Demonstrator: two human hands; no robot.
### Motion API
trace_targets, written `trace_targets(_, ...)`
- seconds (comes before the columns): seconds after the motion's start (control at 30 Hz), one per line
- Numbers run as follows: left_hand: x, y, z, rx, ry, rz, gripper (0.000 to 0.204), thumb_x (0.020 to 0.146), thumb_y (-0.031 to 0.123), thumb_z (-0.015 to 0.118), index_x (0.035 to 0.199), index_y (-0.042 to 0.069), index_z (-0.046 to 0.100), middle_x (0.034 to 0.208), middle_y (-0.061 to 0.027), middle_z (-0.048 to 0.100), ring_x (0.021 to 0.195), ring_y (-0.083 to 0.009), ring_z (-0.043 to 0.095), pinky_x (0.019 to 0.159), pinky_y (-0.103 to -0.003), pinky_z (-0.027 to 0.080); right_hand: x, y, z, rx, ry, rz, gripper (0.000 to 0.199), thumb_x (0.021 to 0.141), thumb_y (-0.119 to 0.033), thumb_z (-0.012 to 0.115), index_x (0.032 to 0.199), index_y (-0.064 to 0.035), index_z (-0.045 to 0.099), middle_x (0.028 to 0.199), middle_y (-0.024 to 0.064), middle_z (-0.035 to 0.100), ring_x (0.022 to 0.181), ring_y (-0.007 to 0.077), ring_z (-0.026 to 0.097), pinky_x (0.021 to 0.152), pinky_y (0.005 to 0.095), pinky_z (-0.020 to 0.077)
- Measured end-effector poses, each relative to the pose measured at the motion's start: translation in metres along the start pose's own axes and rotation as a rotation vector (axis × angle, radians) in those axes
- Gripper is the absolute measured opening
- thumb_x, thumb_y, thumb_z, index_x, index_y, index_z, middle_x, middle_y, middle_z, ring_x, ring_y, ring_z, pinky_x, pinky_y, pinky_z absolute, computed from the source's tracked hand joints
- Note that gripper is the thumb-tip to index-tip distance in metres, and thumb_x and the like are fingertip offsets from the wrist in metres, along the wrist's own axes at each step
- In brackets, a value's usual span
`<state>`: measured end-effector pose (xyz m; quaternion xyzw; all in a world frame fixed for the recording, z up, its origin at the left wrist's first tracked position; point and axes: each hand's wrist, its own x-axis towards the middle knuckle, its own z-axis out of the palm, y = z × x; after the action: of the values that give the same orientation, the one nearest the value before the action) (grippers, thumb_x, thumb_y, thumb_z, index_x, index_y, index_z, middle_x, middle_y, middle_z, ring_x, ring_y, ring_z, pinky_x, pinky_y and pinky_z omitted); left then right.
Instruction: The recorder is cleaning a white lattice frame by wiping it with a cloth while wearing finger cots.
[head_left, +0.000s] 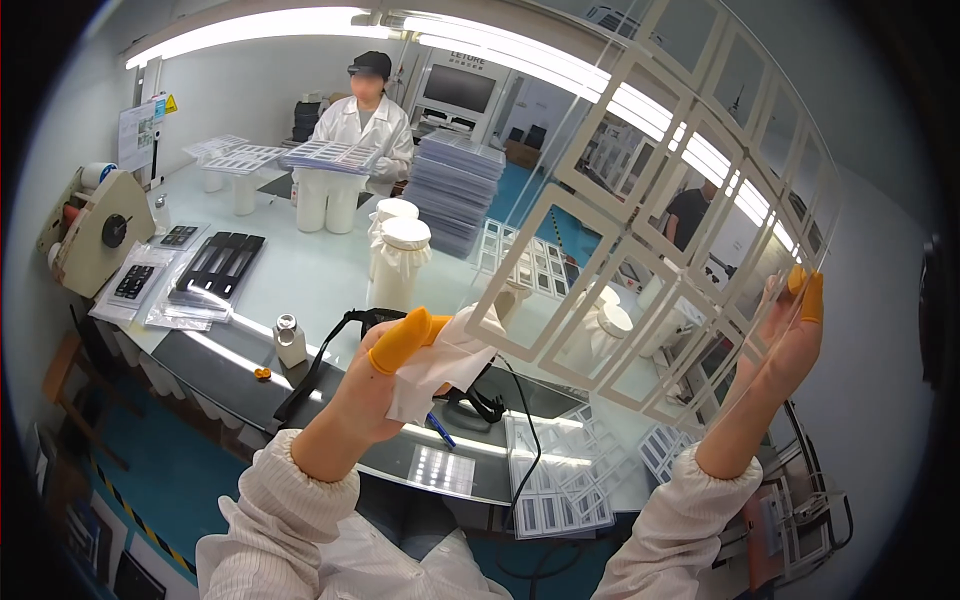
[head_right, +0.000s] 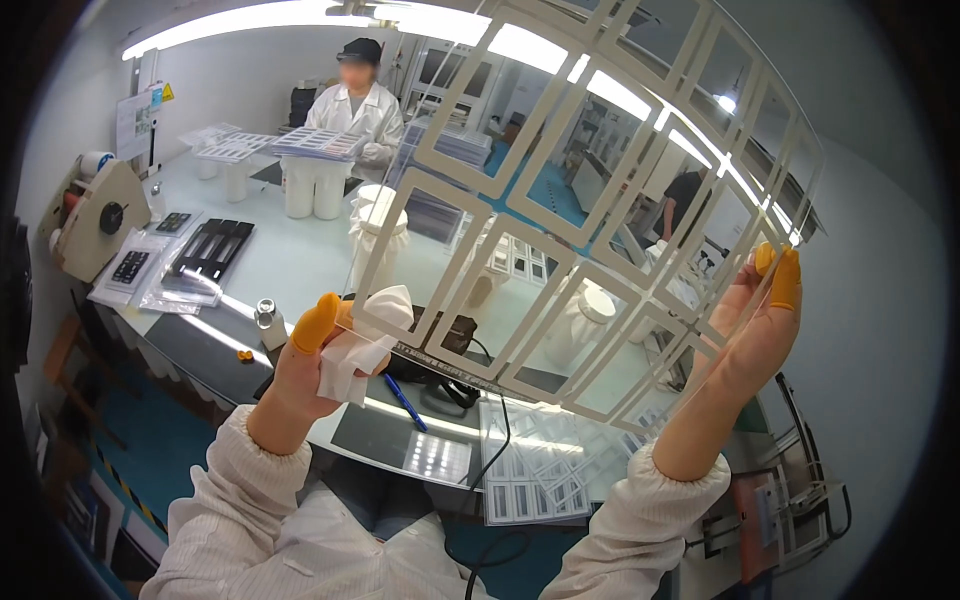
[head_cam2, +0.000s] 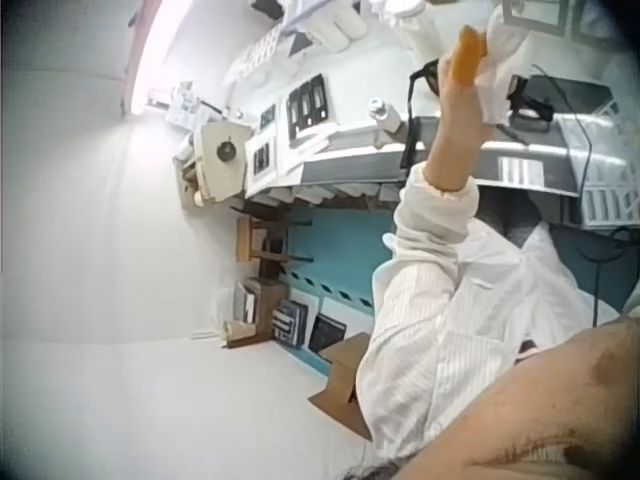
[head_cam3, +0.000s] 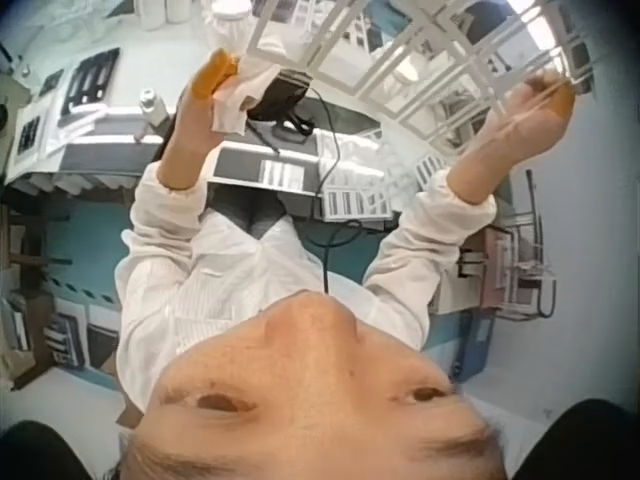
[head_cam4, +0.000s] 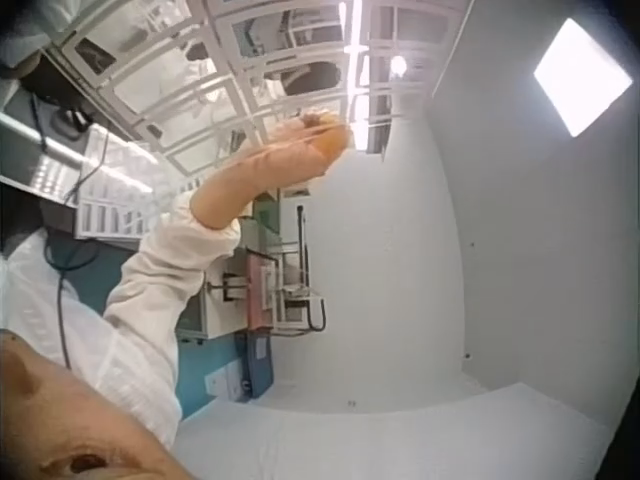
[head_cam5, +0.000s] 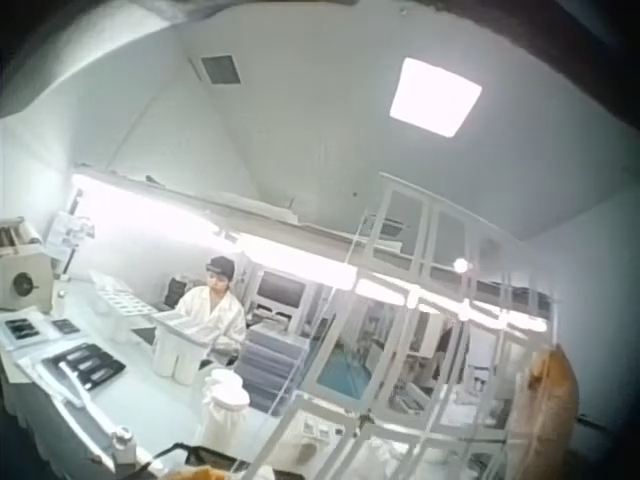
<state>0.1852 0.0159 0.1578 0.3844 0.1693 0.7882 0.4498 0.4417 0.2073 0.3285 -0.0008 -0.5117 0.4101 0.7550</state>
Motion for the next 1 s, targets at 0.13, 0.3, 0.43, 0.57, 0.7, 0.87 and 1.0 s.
trace_targets(0.13,-0.003,0.000,-0.011,-0.025,-0.002,0.043,0.054,0.090,0.048,0.039,0.112,0.001,0.051,0.088,-0.0070,0.058,0.076,-0.0111,0.058,0.059,-0.021,0.048,-0.008,-0.001,0.009,0.097,-0.043,-0.017,0.018,0.089,-0.015,0.053,0.090,0.0020,0.056,0.081,0.0065,0.053,0.076,0.0134,0.049,0.078,0.0235,0.0421)
trace_targets(0.3,0.002,0.003,-0.014,0.008,-0.045,0.077,0.050,0.091,0.044,0.040,0.112,0.001,0.051,0.093,-0.0081,0.060,0.076,-0.0120,0.061,0.058,-0.021,0.051,-0.023,0.007,-0.006,0.097,0.003,0.002,0.017,0.089,-0.015,0.053,0.093,0.0009,0.056,0.081,0.0060,0.053,0.077,0.0137,0.049,0.079,0.0243,0.0415)
trace_targets(0.43,0.000,0.008,-0.007,-0.065,-0.098,0.155,0.039,0.091,0.033,0.046,0.111,0.000,0.053,0.094,-0.0091,0.061,0.079,-0.0142,0.063,0.065,-0.023,0.053,-0.033,0.010,-0.008,0.119,0.007,-0.001,0.017,0.089,-0.016,0.053,0.094,-0.0004,0.056,0.081,0.0052,0.052,0.078,0.0136,0.048,0.079,0.0244,0.0409)
trace_targets(0.57,0.003,0.016,0.007,-0.068,-0.149,0.190,0.030,0.085,0.017,0.059,0.108,-0.002,0.057,0.097,-0.0113,0.063,0.083,-0.0130,0.063,0.069,-0.022,0.052,-0.032,0.018,-0.017,0.112,-0.081,-0.010,0.018,0.089,-0.017,0.052,0.094,-0.0011,0.056,0.081,0.0049,0.051,0.077,0.0134,0.047,0.078,0.0245,0.0402)
trace_targets(0.7,0.002,0.018,0.011,-0.003,-0.137,0.206,0.032,0.084,0.017,0.060,0.110,-0.003,0.057,0.096,-0.0093,0.063,0.080,-0.0100,0.061,0.069,-0.019,0.050,-0.030,0.021,-0.029,0.088,-0.118,-0.003,0.019,0.090,-0.018,0.051,0.099,-0.0024,0.056,0.087,0.0049,0.055,0.083,0.0138,0.051,0.085,0.0290,0.0399)
trace_targets(0.87,0.000,0.017,0.009,0.021,-0.148,0.203,0.033,0.084,0.019,0.060,0.109,-0.003,0.057,0.094,-0.0081,0.063,0.078,-0.0087,0.060,0.067,-0.018,0.048,-0.031,0.020,-0.031,0.087,-0.169,-0.005,0.019,0.090,-0.018,0.049,0.101,-0.0034,0.056,0.091,0.0051,0.058,0.087,0.0138,0.054,0.090,0.0327,0.0416)
trace_targets(1.0,-0.001,0.016,0.010,0.061,-0.082,0.205,0.033,0.084,0.019,0.061,0.108,-0.004,0.057,0.092,-0.0076,0.063,0.076,-0.0081,0.059,0.066,-0.017,0.047,-0.036,0.017,-0.024,0.117,-0.141,-0.002,0.017,0.090,-0.016,0.050,0.098,-0.0024,0.057,0.088,0.0053,0.058,0.084,0.0138,0.054,0.088,0.0312,0.0412)
